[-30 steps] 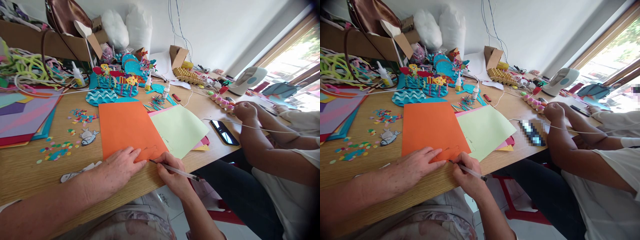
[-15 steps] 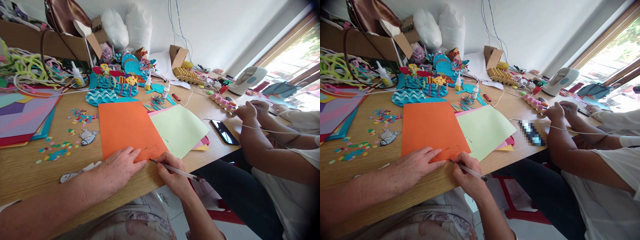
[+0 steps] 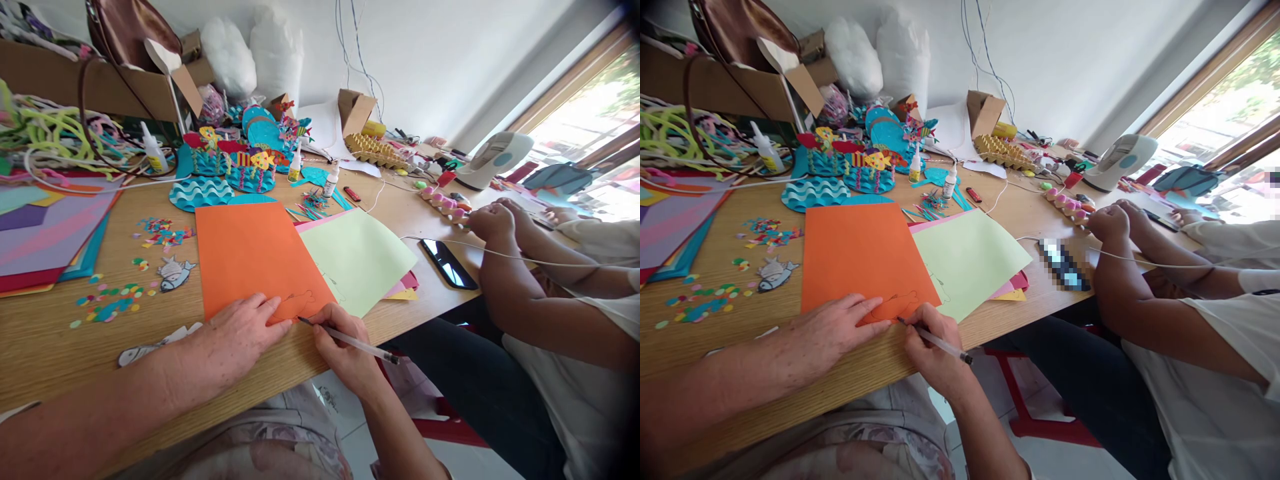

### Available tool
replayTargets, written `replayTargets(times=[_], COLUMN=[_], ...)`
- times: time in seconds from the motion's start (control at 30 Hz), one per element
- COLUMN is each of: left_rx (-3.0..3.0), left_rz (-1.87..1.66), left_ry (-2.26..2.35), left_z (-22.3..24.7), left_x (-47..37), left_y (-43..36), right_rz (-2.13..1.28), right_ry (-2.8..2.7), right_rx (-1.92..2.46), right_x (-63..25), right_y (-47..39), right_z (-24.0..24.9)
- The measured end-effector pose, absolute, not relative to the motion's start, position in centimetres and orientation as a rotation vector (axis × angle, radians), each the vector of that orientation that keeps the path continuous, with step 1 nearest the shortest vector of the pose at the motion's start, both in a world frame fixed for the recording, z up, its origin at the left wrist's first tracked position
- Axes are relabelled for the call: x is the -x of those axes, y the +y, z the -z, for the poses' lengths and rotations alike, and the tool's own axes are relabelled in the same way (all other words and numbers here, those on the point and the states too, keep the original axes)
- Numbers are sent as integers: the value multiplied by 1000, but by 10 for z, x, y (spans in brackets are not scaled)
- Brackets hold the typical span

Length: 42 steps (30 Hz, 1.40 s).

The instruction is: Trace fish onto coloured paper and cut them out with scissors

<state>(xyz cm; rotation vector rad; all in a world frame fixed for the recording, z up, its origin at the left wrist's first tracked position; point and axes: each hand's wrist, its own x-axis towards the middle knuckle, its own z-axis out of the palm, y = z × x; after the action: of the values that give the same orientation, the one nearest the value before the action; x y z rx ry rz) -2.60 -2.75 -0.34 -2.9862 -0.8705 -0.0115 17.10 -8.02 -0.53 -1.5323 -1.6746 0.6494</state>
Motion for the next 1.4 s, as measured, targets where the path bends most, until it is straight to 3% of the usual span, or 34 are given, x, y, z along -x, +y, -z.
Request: replayTargets(times=[1.4], left_rx=[2994], left_rz=[-19], left_ry=[-868], left_z=[0], left_x=[26], left_y=[-29], right_rz=[-541], right_ry=[-1710], right_rx=[1546], right_x=[-168], right_y=[-81], right_z=[5])
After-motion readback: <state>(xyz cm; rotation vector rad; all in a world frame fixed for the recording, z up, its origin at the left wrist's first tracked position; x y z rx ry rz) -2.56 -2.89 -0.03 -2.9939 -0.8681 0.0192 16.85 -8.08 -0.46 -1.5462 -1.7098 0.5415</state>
